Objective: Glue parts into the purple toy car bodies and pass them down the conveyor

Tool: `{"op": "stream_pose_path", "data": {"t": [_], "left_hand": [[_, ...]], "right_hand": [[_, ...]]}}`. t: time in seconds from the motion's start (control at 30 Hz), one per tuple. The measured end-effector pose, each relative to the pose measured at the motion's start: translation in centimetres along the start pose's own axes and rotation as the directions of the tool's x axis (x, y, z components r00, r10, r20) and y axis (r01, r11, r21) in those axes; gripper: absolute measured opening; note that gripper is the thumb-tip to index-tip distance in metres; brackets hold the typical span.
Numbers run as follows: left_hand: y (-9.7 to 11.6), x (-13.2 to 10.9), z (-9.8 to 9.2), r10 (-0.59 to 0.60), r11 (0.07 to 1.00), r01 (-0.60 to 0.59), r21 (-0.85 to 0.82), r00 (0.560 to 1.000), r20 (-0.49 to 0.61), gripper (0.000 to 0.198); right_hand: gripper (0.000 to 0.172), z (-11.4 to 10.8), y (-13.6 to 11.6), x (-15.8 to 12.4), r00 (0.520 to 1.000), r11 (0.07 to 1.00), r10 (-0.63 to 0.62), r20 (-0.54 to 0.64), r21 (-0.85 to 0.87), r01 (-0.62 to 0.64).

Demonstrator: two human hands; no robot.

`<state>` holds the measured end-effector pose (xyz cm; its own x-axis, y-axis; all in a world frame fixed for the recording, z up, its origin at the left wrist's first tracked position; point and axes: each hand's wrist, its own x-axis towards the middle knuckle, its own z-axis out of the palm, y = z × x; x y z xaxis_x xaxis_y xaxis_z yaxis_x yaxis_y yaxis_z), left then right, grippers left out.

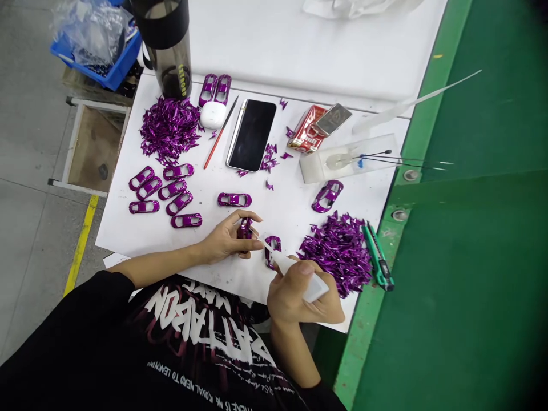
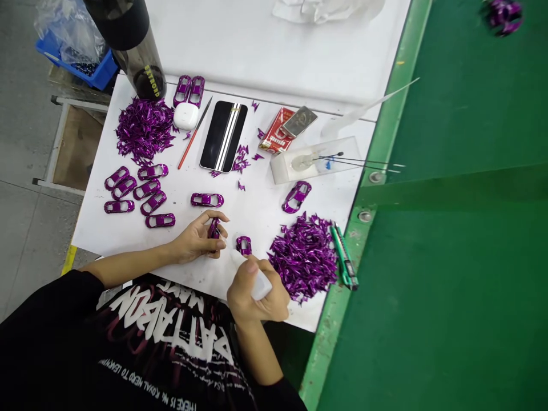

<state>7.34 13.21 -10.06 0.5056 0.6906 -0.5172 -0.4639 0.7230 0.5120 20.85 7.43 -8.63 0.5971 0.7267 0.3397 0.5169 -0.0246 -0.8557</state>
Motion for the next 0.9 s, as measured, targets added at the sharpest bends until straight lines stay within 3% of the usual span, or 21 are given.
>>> {"op": "stream_pose_path", "data": {"t": [0.3, 0.5, 0.6, 0.67, 0.73, 0.83, 0.9], "left_hand": [[0.2, -0.1, 0.1, 0.002, 1.0, -0.002, 0.004, 1.0, -0.002, 0.075], [0.1, 0.0, -0.1, 0.006, 1.0, -0.006, 0.018, 1.0, 0.008, 0.074], [0.0, -0.1, -0.2, 0.027, 0.999, -0.029, 0.032, 0.999, 0.036, 0.07], [0.0, -0.1, -0.3, 0.038, 0.999, -0.039, 0.028, 0.998, 0.056, 0.066], [0.1, -0.2, -0.4, 0.034, 0.999, -0.035, 0.013, 0.997, 0.07, 0.062], [0.3, -0.4, -0.4, 0.023, 1.0, -0.022, -0.007, 0.996, 0.091, 0.059], [0.3, -0.6, -0.5, 0.028, 1.0, -0.029, 0.009, 0.994, 0.103, 0.058]], "right_hand": [[0.042, 0.1, 0.1, 0.0, 1.0, 0.998, 0.015, -0.004, 0.066, -0.015], [0.054, 0.4, -0.2, 0.2, 0.993, 0.994, 0.107, -0.05, 0.038, -0.106], [0.046, 0.3, -0.3, 1.7, 0.974, 0.973, 0.211, -0.087, 0.117, -0.201], [0.034, 0.2, 0.1, 3.4, 0.964, 0.95, 0.267, -0.011, 0.172, -0.261], [0.032, 0.7, 0.8, 5.1, 0.967, 0.958, 0.237, 0.092, 0.14, -0.249], [0.041, 2.5, 2.6, 7.1, 0.966, 0.993, 0.119, 0.23, -0.014, -0.119], [0.037, 3.7, 3.7, 8.0, 0.932, 0.992, 0.083, 0.353, -0.123, -0.042]]}}
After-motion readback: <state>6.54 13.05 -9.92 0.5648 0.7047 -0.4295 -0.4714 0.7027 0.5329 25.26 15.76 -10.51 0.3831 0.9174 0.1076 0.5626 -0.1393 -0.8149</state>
